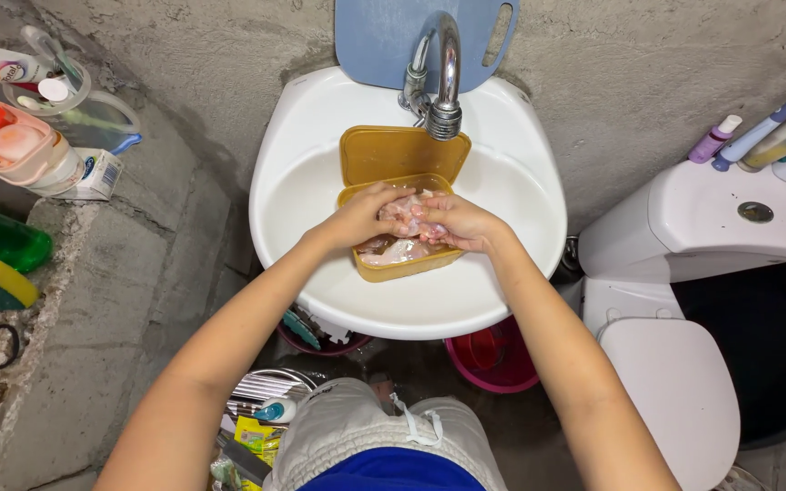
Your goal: The person washes chicken drumsticks in a container under a running faucet, then peels and slices a red onion on a blue cutting board using a knife.
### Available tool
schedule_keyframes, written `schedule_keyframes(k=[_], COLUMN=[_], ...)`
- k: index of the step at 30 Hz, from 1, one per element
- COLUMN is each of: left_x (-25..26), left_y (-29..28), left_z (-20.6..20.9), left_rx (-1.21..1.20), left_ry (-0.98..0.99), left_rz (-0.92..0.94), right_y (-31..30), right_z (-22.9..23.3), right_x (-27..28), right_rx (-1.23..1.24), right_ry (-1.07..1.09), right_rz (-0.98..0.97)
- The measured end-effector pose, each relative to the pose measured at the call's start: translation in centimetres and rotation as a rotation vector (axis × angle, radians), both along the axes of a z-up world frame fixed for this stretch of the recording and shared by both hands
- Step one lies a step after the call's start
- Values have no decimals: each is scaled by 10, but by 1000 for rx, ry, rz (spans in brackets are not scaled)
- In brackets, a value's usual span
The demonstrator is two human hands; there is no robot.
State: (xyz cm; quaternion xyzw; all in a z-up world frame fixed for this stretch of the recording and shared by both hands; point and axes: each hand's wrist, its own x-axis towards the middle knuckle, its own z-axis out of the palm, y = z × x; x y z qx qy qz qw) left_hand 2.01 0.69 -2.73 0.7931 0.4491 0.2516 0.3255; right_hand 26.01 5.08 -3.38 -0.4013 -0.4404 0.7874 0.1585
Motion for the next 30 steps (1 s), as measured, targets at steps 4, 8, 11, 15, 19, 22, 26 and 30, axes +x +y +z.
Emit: schedule_keyframes(k=[4,8,11,15,19,22,26,30], left_x=[2,3,3,3,3,3,3,4], left_y=[6,12,13,21,26,27,21,17], left_z=[2,-13,-30,-41,-49,-49,-40,-40], left_rx=[-273,-484,-565,-604,-514,-439,-303,-125], left_ry=[-243,-452,-492,-535,-376,-290,-95,-46], left_rz=[21,168,236,217,232,224,128,-21], right_y=[-4,-17,-29,-34,-35,-37,-34,-29], right_z=[6,10,-3,-26,-39,-34,-6,4], right_x=[3,-8,-14,-18,-17,-20,-14,-3], right_rx=[105,220,815,1079,1073,1194,849,1400], right_ry=[97,-133,-299,-391,-457,-497,-574,-515], right_rz=[123,-43,-5,-40,-72,-100,46,158])
